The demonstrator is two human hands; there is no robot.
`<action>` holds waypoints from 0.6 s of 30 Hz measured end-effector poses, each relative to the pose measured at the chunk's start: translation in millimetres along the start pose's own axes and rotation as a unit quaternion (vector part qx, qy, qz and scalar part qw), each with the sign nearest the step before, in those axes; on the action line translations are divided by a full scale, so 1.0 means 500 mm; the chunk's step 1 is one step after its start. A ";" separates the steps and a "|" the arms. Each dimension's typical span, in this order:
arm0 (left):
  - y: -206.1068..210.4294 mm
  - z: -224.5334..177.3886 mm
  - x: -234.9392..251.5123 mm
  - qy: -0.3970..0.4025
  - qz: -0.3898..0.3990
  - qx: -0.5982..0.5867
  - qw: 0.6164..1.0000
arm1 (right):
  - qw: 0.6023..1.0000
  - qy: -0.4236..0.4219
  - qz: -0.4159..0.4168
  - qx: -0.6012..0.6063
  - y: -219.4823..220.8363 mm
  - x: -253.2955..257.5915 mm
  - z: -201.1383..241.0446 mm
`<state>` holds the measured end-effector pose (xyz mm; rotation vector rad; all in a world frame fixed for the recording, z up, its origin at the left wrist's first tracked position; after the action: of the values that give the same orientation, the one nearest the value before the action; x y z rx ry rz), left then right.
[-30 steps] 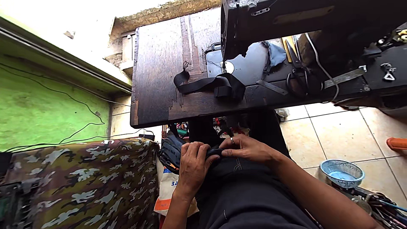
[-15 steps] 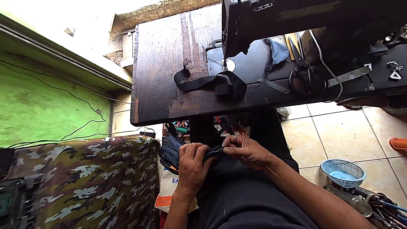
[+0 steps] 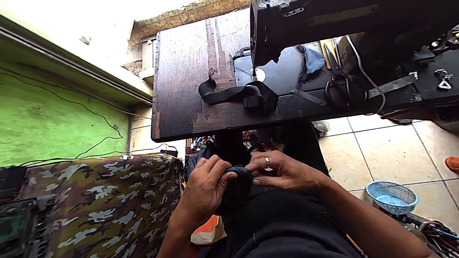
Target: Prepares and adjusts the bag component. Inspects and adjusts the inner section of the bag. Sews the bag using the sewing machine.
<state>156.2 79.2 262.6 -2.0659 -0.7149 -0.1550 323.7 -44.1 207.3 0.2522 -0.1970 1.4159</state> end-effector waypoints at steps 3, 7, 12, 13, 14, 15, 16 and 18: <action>-0.013 -0.013 0.018 -0.019 0.024 -0.016 0.999 | 0.999 0.001 0.001 0.034 0.007 0.013 0.022; 0.017 0.008 0.007 -0.050 0.006 -0.016 0.999 | 0.982 0.109 -0.047 0.144 0.016 0.002 -0.003; 0.054 0.023 -0.007 -0.058 -0.012 -0.012 0.998 | 0.971 0.156 -0.055 0.172 0.011 -0.012 -0.032; 0.057 0.025 -0.007 -0.059 -0.021 -0.010 0.998 | 0.978 0.142 -0.056 0.141 0.005 -0.012 -0.035; 0.059 0.027 -0.006 -0.062 -0.030 -0.009 0.998 | 0.986 0.127 -0.060 0.095 -0.003 -0.011 -0.036; 0.060 0.029 -0.005 -0.064 -0.039 -0.009 0.997 | 0.991 0.110 -0.061 0.044 -0.012 -0.011 -0.037; 0.060 0.033 -0.005 -0.065 -0.044 -0.012 0.997 | 0.993 0.097 -0.062 -0.003 -0.018 -0.012 -0.038; 0.062 0.043 -0.004 -0.066 -0.041 -0.024 0.997 | 0.992 0.090 -0.067 -0.055 -0.023 -0.015 -0.043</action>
<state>168.0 82.7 226.8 -2.1093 -0.8847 -0.0831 333.5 -46.5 183.9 0.0459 -0.1071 1.2824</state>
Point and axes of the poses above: each hand's wrist, its own x-axis towards the middle knuckle, its own y-axis out of the palm, z = x × y, the point moved 4 cm from there along x, towards the middle knuckle, and after that the axes turned 13 degrees about -z, right-handed, at the moved point
